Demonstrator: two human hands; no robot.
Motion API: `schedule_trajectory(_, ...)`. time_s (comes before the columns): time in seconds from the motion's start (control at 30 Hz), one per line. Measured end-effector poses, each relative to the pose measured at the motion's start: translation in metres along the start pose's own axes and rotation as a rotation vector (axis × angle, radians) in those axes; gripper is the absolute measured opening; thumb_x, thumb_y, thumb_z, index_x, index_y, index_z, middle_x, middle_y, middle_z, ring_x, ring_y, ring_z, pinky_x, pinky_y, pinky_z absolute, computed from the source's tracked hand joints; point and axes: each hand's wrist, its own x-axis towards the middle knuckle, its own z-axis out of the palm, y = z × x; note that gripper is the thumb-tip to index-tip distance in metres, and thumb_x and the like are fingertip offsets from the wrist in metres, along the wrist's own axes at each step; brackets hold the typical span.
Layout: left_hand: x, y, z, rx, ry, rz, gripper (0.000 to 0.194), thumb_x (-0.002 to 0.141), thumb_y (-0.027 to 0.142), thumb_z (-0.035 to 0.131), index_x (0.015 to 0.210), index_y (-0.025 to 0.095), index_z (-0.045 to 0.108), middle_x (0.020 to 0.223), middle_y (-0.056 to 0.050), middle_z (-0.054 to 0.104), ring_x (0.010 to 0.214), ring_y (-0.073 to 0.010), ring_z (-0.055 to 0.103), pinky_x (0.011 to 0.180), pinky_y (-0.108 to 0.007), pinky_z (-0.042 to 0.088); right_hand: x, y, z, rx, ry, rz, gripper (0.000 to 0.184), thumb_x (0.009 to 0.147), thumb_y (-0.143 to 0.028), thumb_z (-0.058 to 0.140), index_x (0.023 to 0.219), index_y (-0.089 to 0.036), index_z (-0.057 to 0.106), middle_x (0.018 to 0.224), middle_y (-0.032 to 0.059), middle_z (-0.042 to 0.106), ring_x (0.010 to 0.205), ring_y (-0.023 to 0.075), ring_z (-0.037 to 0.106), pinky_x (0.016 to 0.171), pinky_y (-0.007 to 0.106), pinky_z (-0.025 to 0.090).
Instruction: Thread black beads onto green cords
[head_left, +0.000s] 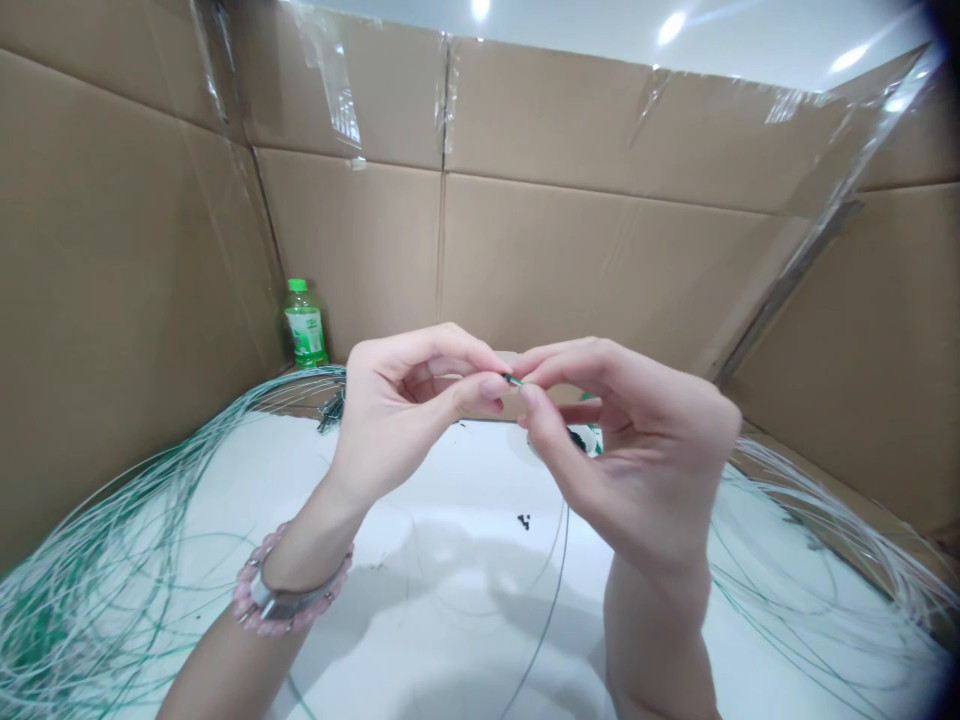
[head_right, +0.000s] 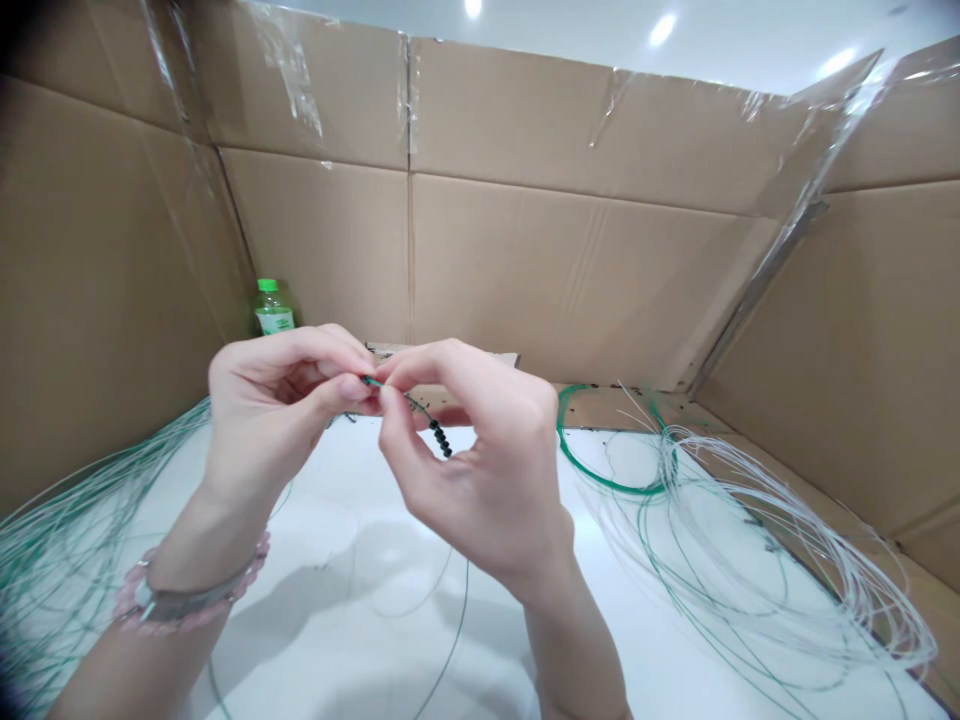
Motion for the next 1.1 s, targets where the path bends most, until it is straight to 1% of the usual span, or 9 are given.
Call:
schedule_trajectory(0.23,0.0003,0.0017,0.0014,-0.003,-0.021,0.02,0.013,0.069,0.008,0.073,0.076,0.019,0.071,0.072,0.002,0.069,0.065,-0.0093,0.067,0.056,-0.015,0.059,-0.0008,0.0013,-0.0008,0.007,-0.012,0.007,0.018,0.072,-0.003,0.063,0.078,-0.02,0.063,0.078,-0.005,0.068,0.072,0.0087,0.065,0.049,0.015,0.057)
schedule_trajectory(0.33,-0.0004,0.0016,0.0005,0.022,-0.033,0.038,0.013,0.07,0.007,0.072,0.076,0.018,0.071,0.073,0.002,0.069,0.067,-0.0101,0.067,0.058,-0.017,0.06,-0.0005,0.0016,-0.0012,-0.01,-0.021,0.009,0.017,0.072,-0.003,0.062,0.077,-0.019,0.063,0.078,-0.0044,0.068,0.073,0.009,0.065,0.049,0.015,0.057)
schedule_trajectory(0.43,-0.0008,0.0016,-0.0025,0.081,-0.055,0.093,0.013,0.073,0.006,0.069,0.079,0.017,0.071,0.076,0.0,0.069,0.069,-0.0104,0.066,0.06,-0.019,0.06,0.0001,0.0018,-0.0019,-0.04,-0.036,0.003,0.015,0.073,-0.004,0.062,0.078,-0.018,0.063,0.079,-0.004,0.069,0.074,0.0091,0.065,0.049,0.015,0.056)
schedule_trajectory(0.53,-0.0005,0.0024,-0.005,0.149,-0.081,0.165,0.015,0.072,0.005,0.069,0.08,0.018,0.071,0.077,0.0,0.069,0.07,-0.01,0.066,0.061,-0.018,0.059,0.0002,0.0022,-0.0028,-0.051,-0.052,-0.005,0.015,0.073,-0.005,0.062,0.079,-0.019,0.064,0.08,-0.0036,0.069,0.074,0.0096,0.065,0.05,0.015,0.055)
schedule_trajectory(0.63,-0.0007,0.003,-0.0048,0.188,-0.082,0.167,0.014,0.073,0.007,0.069,0.08,0.019,0.071,0.077,0.0,0.069,0.07,-0.0094,0.065,0.06,-0.017,0.058,0.0001,0.0031,-0.0037,-0.046,-0.073,0.004,0.014,0.074,-0.006,0.063,0.08,-0.018,0.064,0.082,-0.0031,0.07,0.075,0.0103,0.065,0.052,0.017,0.056)
schedule_trajectory(0.7,-0.0015,0.0025,-0.0031,0.167,-0.071,0.16,0.013,0.074,0.008,0.069,0.08,0.02,0.071,0.078,0.0,0.07,0.07,-0.01,0.065,0.059,-0.017,0.058,0.0,0.004,-0.0037,-0.02,-0.07,0.005,0.013,0.075,-0.006,0.063,0.081,-0.018,0.065,0.082,-0.0027,0.07,0.076,0.0103,0.066,0.052,0.016,0.056)
schedule_trajectory(0.8,-0.0031,0.0004,0.0006,0.124,-0.039,0.133,0.012,0.076,0.012,0.068,0.082,0.021,0.071,0.08,-0.001,0.07,0.072,-0.0111,0.066,0.06,-0.019,0.059,0.0004,0.0055,-0.0022,0.04,-0.024,0.011,0.013,0.075,-0.006,0.064,0.08,-0.019,0.067,0.081,-0.0026,0.07,0.074,0.0099,0.066,0.052,0.016,0.056)
schedule_trajectory(0.93,-0.0035,-0.0017,0.0035,0.209,0.057,0.101,0.006,0.076,0.017,0.069,0.08,0.021,0.071,0.074,0.0,0.071,0.066,-0.0106,0.067,0.059,-0.018,0.058,0.002,0.0054,0.0011,0.103,0.015,0.054,0.015,0.078,-0.006,0.063,0.08,-0.02,0.068,0.079,-0.0037,0.07,0.068,0.0084,0.065,0.051,0.017,0.056)
schedule_trajectory(1.1,-0.0024,-0.0025,0.0037,0.273,0.1,0.118,0.004,0.077,0.019,0.069,0.079,0.022,0.07,0.07,0.003,0.07,0.062,-0.0093,0.067,0.057,-0.018,0.055,0.0049,0.0026,0.0018,0.02,0.047,0.003,0.015,0.077,-0.005,0.062,0.078,-0.02,0.065,0.07,-0.004,0.067,0.066,0.0087,0.065,0.054,0.018,0.057)
